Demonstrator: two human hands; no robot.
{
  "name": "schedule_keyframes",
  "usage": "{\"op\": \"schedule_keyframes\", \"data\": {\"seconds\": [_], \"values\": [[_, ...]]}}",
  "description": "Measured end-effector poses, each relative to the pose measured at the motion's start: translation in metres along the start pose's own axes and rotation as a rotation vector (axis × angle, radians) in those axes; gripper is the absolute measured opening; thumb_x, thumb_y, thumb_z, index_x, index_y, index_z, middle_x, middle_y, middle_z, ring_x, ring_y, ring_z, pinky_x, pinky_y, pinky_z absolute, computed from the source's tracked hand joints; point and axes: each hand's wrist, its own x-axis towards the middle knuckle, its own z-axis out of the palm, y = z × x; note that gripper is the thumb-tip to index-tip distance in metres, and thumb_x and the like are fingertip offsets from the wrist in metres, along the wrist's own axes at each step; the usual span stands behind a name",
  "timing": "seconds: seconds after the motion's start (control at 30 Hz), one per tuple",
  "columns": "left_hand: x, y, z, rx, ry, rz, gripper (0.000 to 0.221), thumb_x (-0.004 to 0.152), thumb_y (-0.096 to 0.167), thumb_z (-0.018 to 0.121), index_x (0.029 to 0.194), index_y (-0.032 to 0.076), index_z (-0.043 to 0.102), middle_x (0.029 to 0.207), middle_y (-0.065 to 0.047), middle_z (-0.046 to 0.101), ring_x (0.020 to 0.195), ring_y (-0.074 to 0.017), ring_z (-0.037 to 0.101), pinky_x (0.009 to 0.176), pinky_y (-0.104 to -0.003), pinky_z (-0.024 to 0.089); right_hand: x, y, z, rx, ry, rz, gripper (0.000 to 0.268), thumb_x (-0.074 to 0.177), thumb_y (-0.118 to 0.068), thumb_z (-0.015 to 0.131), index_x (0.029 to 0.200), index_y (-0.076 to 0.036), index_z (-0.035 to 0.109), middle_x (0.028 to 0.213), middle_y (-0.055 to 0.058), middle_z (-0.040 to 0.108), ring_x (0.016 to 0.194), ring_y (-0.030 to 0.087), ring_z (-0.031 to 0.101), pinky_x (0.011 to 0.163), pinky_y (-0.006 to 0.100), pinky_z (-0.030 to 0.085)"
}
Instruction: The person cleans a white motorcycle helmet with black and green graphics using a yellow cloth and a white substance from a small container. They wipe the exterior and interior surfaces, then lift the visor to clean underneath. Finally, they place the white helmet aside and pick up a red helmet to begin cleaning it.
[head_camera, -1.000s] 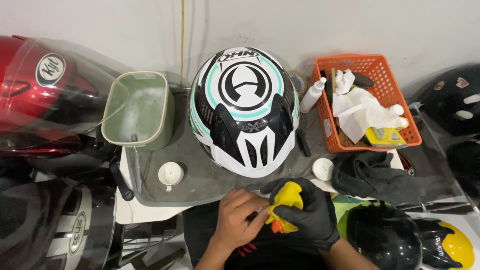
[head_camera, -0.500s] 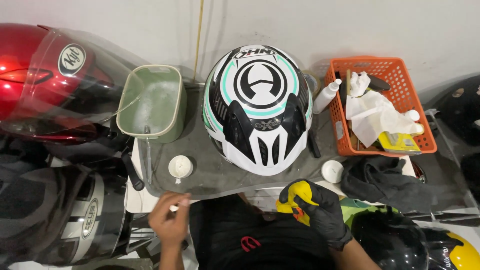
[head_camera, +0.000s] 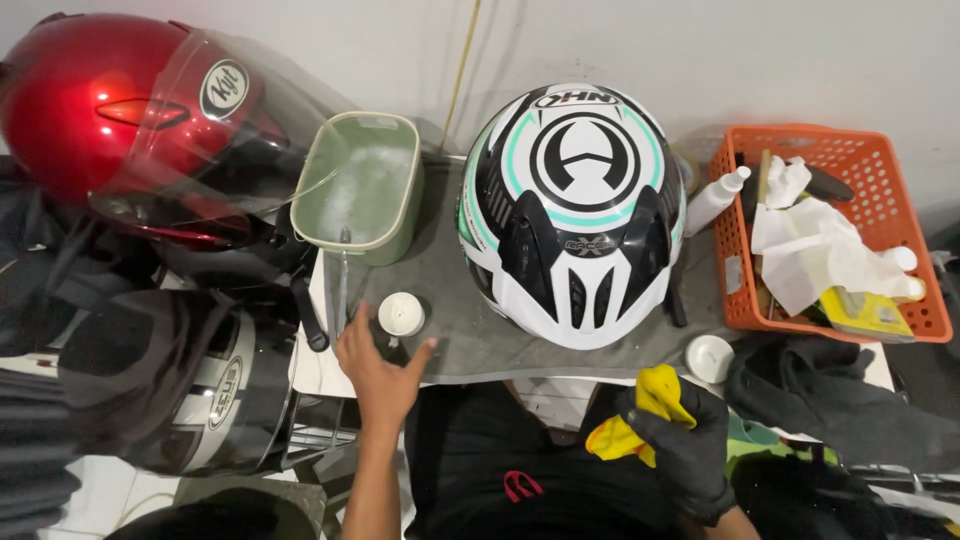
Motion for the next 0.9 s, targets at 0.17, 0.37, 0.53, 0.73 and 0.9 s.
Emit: {"op": "schedule_keyframes", "data": {"seconds": [0.17, 0.37, 0.53, 0.73, 0.9], "values": [[0.009, 0.008, 0.005, 0.086, -0.046, -0.171, 0.089, 0.075, 0.057, 0.081, 0.143, 0.006, 0.053, 0.131, -0.012, 0.064, 0.125, -0.0364, 0.048, 0.104, -0.056, 0.035, 0.000, -0.002, 0.005, -0.119, 0.072, 0.124, 0.034, 0.068, 0.012, 0.080, 0.102, 0.007, 0.076, 0.087, 0.021, 0.078, 0.074, 0.029, 0.075, 0.066, 0.041, 0.064], [0.012, 0.005, 0.008, 0.094, 0.030, -0.113, 0.066, 0.071, 0.047, 0.090, 0.126, 0.017, 0.069, 0.116, -0.003, 0.071, 0.115, -0.0301, 0.052, 0.093, -0.051, 0.036, 0.002, 0.016, -0.012, -0.417, -0.119, -0.148, 0.038, 0.067, 0.001, 0.087, 0.105, -0.003, 0.080, 0.116, 0.019, 0.077, 0.108, 0.025, 0.075, 0.095, 0.033, 0.062], [0.014, 0.041, -0.010, -0.097, 0.038, 0.337, 0.064, 0.075, 0.036, 0.087, 0.125, 0.006, 0.060, 0.131, -0.012, 0.066, 0.136, -0.0376, 0.051, 0.113, -0.056, 0.038, 0.012, -0.030, 0.015, -0.748, -0.554, -0.524, 0.029, 0.090, -0.015, 0.074, 0.119, -0.014, 0.073, 0.108, 0.006, 0.070, 0.086, 0.016, 0.073, 0.076, 0.028, 0.055], [0.009, 0.090, -0.027, -0.309, -0.127, 0.598, 0.059, 0.086, 0.030, 0.085, 0.130, 0.001, 0.058, 0.134, -0.017, 0.067, 0.124, -0.0354, 0.066, 0.106, -0.049, 0.053, 0.024, -0.038, 0.048, -1.121, -0.718, -1.007, 0.054, 0.084, -0.009, 0.071, 0.134, -0.021, 0.055, 0.098, 0.015, 0.059, 0.067, 0.037, 0.054, 0.054, 0.049, 0.039], [0.008, 0.120, -0.035, -0.366, -0.148, 0.774, 0.054, 0.083, 0.018, 0.090, 0.124, -0.003, 0.062, 0.125, -0.020, 0.070, 0.115, -0.0328, 0.071, 0.102, -0.045, 0.059, 0.019, -0.062, 0.072, -1.262, -0.659, -1.133, 0.043, 0.093, -0.014, 0.066, 0.135, -0.022, 0.063, 0.082, 0.006, 0.051, 0.065, 0.030, 0.052, 0.052, 0.046, 0.039]]}}
